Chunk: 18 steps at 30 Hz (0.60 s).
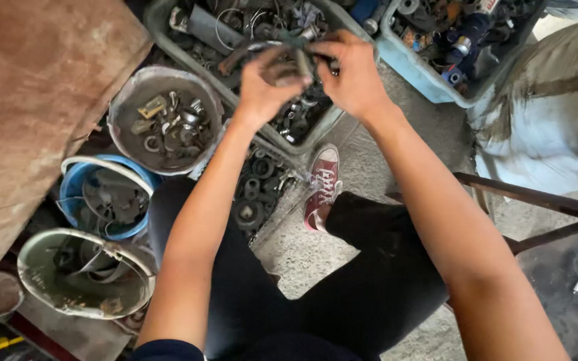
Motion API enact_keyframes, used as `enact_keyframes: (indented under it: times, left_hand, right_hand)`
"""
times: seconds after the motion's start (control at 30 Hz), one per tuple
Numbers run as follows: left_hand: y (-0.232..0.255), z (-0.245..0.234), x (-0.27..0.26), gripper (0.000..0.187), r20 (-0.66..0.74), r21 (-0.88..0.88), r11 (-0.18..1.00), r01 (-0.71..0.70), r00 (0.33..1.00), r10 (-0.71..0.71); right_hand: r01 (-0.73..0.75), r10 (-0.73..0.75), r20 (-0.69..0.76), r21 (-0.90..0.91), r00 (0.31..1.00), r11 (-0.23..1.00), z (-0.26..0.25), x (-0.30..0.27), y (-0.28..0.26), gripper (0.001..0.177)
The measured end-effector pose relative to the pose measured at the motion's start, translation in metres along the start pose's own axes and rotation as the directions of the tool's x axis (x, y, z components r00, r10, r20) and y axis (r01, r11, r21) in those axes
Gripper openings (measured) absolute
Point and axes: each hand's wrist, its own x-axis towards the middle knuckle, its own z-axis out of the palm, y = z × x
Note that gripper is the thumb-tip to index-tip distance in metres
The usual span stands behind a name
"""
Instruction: The person sits on the floor and cleans various metal parts, including pipes, rings, and washers, using a green cloth. They pick up each item from a bin, wipe it thoroughly, and place it into a different container.
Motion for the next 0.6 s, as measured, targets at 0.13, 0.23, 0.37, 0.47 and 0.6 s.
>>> enact_keyframes:
  times: [0.13, 0.23, 0.37, 0.47, 0.6]
  left_hand:
    - [0.054, -0.005, -0.021, 0.066, -0.011, -0.034, 0.989, -0.147, 0.989, 0.147]
    - [0.08, -0.001, -0.042, 0.069, -0.011, 0.027, 0.995, -0.099, 0.995, 0.099]
    - [0.085, -0.002, -0.057, 0.07, 0.019, -0.048, 0.996, -0.076, 0.997, 0.077]
    - [0.094, -0.001, -0.067, 0.069, -0.036, -0.08, 0.988, -0.13, 0.991, 0.127]
    - [0.1, -0.004, -0.077, 0.07, -0.065, -0.103, 0.98, -0.169, 0.984, 0.163]
  right_hand:
    - [0.044, -0.042, -0.017, 0.131, 0.999, 0.99, 0.003, 0.007, -0.045, 0.032]
    - [-0.065, 0.071, -0.007, 0.326, 0.997, 0.943, 0.011, 0.011, -0.065, 0.031]
    - [0.005, 0.025, -0.132, 0.218, 0.991, 0.976, 0.026, 0.013, -0.063, 0.027]
    - [0.08, -0.065, -0.159, 0.093, 0.985, 0.992, 0.03, 0.012, -0.087, 0.031]
    - [0.109, -0.103, -0.221, 0.015, 0.97, 0.994, 0.029, 0.008, -0.117, 0.034]
